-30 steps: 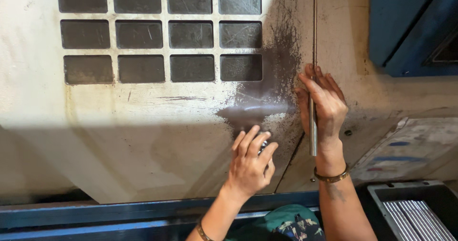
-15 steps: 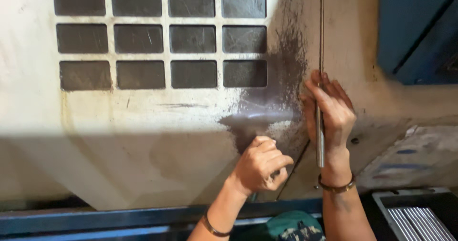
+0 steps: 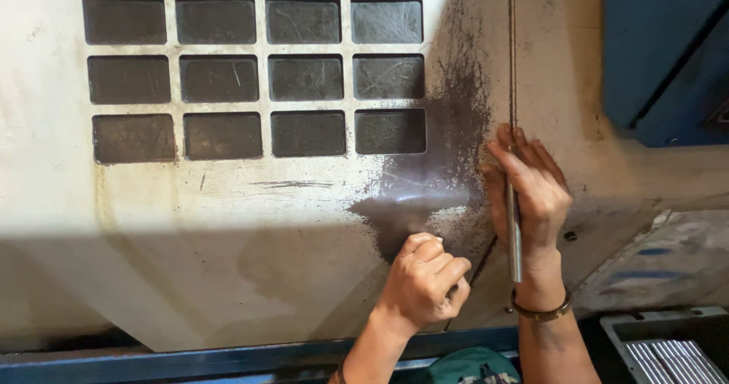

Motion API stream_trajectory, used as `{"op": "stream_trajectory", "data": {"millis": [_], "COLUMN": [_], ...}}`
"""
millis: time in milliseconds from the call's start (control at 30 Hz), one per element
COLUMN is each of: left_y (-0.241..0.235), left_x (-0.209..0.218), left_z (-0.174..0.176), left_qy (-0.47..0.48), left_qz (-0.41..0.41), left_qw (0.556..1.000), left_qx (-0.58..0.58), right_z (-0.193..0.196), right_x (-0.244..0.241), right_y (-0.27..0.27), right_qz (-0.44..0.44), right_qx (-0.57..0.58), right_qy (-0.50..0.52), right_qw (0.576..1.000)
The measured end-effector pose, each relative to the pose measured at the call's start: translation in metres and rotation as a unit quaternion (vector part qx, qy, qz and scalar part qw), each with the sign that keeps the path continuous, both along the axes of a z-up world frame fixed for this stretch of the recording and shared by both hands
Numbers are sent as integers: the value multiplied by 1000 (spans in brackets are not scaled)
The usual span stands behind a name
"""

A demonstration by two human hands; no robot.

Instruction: The person uses a metal rod to scrape and rub a dirty area on a large metal surface, then opens a nearby door to retrieve another rod and continues scraping the same spot. The person repeatedly scrapes the same region with different rods, occasionally opening the door to access more rods.

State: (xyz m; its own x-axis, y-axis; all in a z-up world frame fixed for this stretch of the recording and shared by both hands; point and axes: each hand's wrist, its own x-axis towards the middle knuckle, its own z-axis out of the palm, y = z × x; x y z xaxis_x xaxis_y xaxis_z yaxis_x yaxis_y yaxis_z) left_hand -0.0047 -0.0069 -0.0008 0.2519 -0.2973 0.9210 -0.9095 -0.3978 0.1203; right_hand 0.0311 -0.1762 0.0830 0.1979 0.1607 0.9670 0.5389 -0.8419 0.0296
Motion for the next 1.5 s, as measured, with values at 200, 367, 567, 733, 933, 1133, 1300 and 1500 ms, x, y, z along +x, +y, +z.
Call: {"op": "stream_trajectory", "data": {"millis": [200,367,567,733,933,1133,1300,1500], "left_y": [-1,0,0,-1,-1,0,0,-1], "left_x": [-1,-2,-2,-2,-2,-3,-3,-3], "left_z": [2,2,2,3,2,3,4,3], "left_qy": [-8,0,2,6,8,12,14,13], "left_qz": [13,4,6,6,4,5,4,6], "left_qw": [1000,1000,1000,1000,1000,1000,1000,1000], "left_qx": [6,7,4,3,0,3,4,1], "right_z": [0,0,0,0,-1,-1,-1,-1], "right_x": [-1,-1,0,0,0,0,0,0], "right_y": [0,0,0,0,-1,0,0,0], "right_qz": [-1,-3,3,2,-7,-4,0,-2], "right_qx": [2,2,1,5,2,8,7,3], "right_qy": [6,7,6,9,13,10,10,8], "right_qw": [1000,1000,1000,1000,1000,1000,1000,1000]}}
